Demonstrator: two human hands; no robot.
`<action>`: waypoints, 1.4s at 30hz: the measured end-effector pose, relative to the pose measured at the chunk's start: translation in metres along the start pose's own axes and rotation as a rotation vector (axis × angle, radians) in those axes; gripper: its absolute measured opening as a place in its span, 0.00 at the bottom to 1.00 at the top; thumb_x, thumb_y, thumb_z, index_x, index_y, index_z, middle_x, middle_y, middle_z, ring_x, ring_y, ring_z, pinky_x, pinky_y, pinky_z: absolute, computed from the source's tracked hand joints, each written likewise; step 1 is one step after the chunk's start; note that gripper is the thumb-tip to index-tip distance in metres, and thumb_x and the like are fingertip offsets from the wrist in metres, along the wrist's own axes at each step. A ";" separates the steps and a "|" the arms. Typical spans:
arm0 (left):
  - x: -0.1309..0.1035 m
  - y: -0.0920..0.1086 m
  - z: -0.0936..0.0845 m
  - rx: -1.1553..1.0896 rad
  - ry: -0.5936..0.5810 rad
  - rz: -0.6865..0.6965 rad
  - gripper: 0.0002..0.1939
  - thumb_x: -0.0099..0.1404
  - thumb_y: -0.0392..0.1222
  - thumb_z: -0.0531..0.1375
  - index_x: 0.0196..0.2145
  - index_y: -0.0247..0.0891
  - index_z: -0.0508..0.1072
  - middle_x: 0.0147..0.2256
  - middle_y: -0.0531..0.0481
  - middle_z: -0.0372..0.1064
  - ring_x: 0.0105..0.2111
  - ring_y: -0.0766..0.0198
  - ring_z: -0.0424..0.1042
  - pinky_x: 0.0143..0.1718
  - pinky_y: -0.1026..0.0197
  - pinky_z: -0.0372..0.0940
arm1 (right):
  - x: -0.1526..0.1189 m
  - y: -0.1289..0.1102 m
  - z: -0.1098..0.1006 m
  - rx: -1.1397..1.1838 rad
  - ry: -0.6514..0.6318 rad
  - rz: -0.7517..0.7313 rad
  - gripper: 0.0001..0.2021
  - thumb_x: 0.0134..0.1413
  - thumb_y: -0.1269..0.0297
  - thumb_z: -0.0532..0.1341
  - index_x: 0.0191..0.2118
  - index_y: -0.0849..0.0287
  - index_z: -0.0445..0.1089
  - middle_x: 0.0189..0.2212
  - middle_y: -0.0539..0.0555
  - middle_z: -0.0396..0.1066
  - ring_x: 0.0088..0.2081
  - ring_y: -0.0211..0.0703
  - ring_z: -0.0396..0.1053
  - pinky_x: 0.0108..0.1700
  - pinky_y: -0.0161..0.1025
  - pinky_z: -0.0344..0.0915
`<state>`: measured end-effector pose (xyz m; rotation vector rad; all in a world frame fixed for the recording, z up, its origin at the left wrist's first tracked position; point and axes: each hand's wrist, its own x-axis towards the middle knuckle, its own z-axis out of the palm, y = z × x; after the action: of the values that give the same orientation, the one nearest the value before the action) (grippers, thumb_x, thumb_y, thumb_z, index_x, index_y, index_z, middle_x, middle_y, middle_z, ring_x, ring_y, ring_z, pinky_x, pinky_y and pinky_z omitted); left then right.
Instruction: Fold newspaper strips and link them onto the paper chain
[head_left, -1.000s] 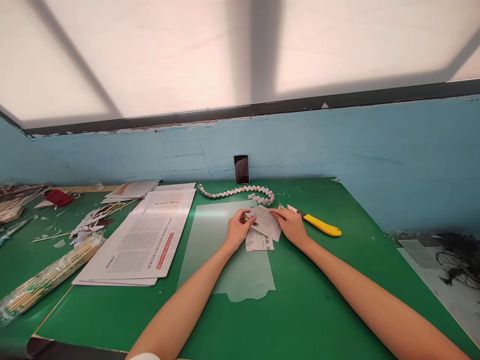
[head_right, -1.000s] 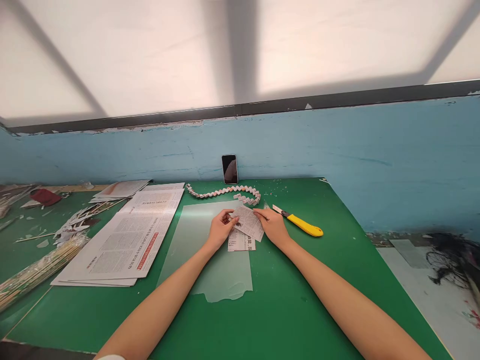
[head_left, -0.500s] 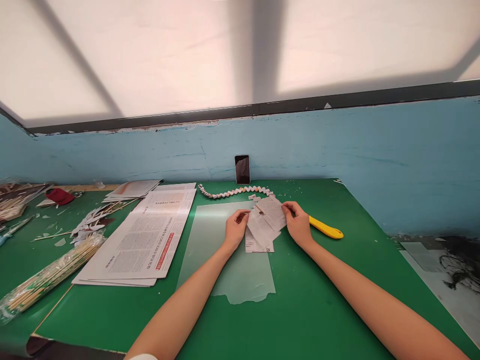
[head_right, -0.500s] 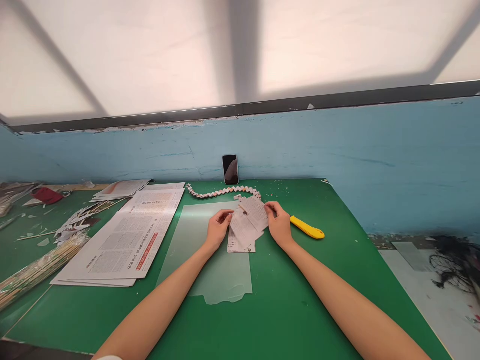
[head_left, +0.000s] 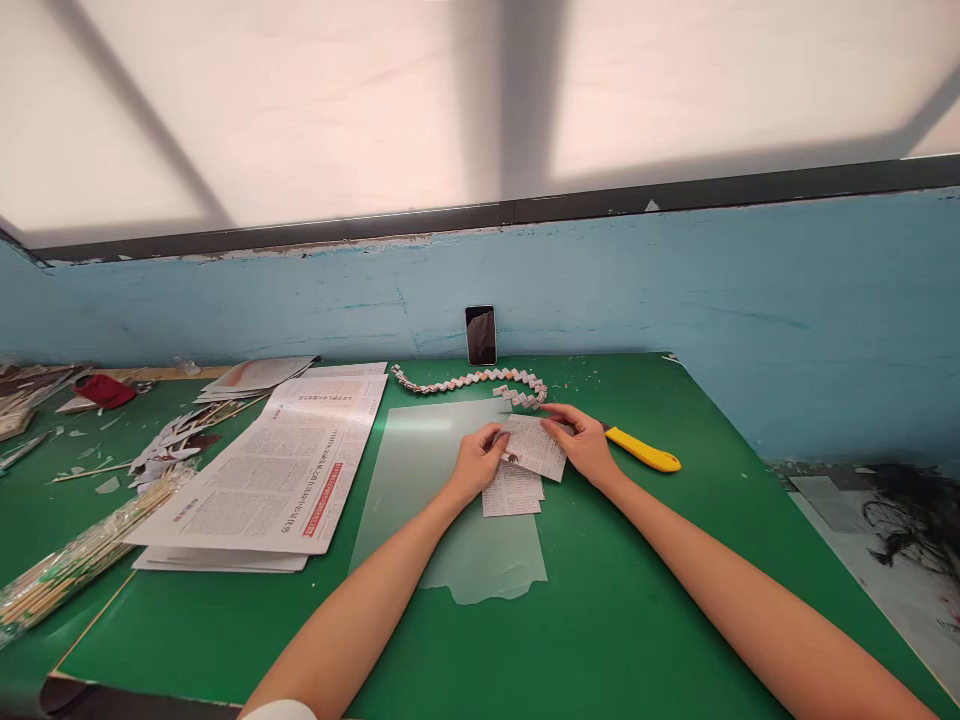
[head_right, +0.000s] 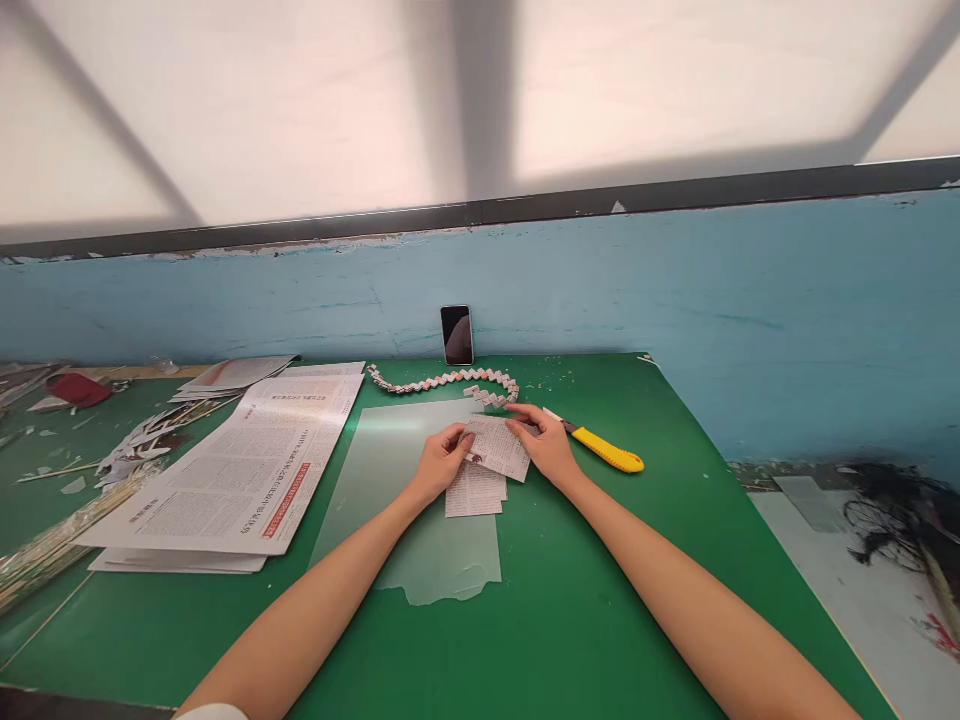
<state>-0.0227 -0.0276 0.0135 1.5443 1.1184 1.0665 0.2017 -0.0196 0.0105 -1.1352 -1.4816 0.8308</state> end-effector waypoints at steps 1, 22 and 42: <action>0.001 -0.002 -0.001 -0.060 0.010 -0.022 0.20 0.65 0.58 0.61 0.42 0.39 0.78 0.36 0.47 0.77 0.35 0.57 0.74 0.37 0.59 0.68 | 0.001 0.000 0.000 0.031 0.017 0.020 0.23 0.57 0.46 0.66 0.53 0.55 0.75 0.43 0.58 0.78 0.44 0.53 0.75 0.44 0.47 0.72; 0.007 -0.004 -0.010 -0.279 0.101 -0.090 0.06 0.59 0.38 0.57 0.29 0.37 0.73 0.34 0.50 0.73 0.27 0.68 0.71 0.32 0.62 0.70 | 0.006 -0.004 -0.006 0.202 -0.137 0.088 0.10 0.53 0.57 0.61 0.29 0.56 0.77 0.27 0.52 0.73 0.26 0.42 0.67 0.29 0.40 0.68; 0.003 0.004 -0.007 -0.359 -0.019 -0.129 0.25 0.68 0.60 0.59 0.52 0.38 0.69 0.26 0.51 0.74 0.24 0.60 0.74 0.29 0.60 0.67 | 0.004 -0.001 0.003 0.274 -0.131 0.076 0.21 0.55 0.48 0.69 0.48 0.53 0.68 0.33 0.53 0.76 0.28 0.44 0.71 0.30 0.43 0.73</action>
<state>-0.0283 -0.0240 0.0194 1.1818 0.9401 1.0936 0.1983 -0.0155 0.0120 -0.9507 -1.3865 1.1419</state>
